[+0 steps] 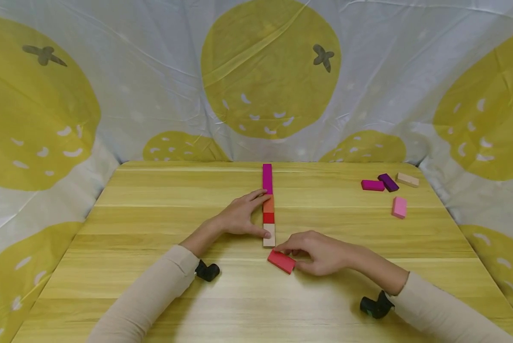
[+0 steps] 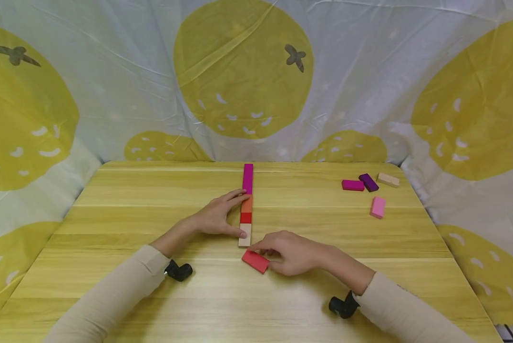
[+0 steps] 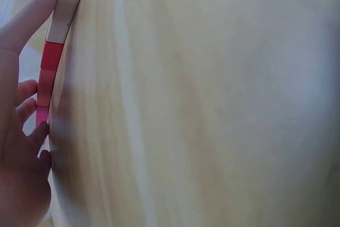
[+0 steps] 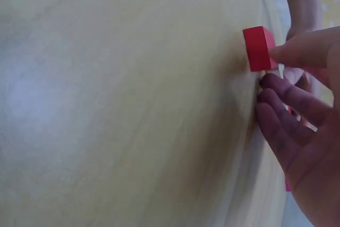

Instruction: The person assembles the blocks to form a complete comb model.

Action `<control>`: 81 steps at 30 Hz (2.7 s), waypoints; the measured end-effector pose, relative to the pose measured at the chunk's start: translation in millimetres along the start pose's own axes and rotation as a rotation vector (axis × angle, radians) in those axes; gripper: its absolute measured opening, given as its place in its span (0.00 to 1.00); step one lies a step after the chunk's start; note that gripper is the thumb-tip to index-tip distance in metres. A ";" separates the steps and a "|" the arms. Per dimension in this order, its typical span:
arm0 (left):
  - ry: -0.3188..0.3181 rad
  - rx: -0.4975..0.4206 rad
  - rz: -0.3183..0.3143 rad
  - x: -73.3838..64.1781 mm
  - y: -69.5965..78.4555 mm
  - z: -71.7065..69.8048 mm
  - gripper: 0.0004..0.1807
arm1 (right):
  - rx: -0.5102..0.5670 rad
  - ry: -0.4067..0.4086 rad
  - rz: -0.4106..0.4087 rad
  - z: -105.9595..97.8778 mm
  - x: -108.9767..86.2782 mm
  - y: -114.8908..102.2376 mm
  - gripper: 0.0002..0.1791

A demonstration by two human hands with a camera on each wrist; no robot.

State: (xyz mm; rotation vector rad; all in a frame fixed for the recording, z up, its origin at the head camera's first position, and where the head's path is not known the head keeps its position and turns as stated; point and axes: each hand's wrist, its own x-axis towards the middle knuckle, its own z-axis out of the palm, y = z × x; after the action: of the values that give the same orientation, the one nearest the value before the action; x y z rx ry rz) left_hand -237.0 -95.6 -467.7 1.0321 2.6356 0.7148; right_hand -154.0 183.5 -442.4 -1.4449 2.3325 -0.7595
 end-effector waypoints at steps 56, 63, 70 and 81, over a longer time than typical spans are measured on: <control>0.033 0.002 0.002 -0.8 1.5 0.8 0.61 | -0.187 0.105 0.086 22.6 18.1 -17.9 0.26; 0.032 0.002 0.007 -1.1 1.7 0.3 0.61 | -0.184 0.111 0.098 22.8 19.0 -17.3 0.25; 0.029 -0.017 0.003 -2.2 3.1 -0.5 0.61 | -0.177 0.118 0.087 22.9 19.2 -14.1 0.26; 0.020 -0.026 0.015 -0.6 0.9 -2.6 0.59 | -0.182 0.104 0.090 19.3 17.4 -12.6 0.28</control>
State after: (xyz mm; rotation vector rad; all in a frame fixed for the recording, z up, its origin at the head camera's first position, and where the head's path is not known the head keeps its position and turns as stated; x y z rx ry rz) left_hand -237.0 -96.4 -465.0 1.0449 2.6306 0.7637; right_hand -142.9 158.1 -450.4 -1.3895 2.5855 -0.6268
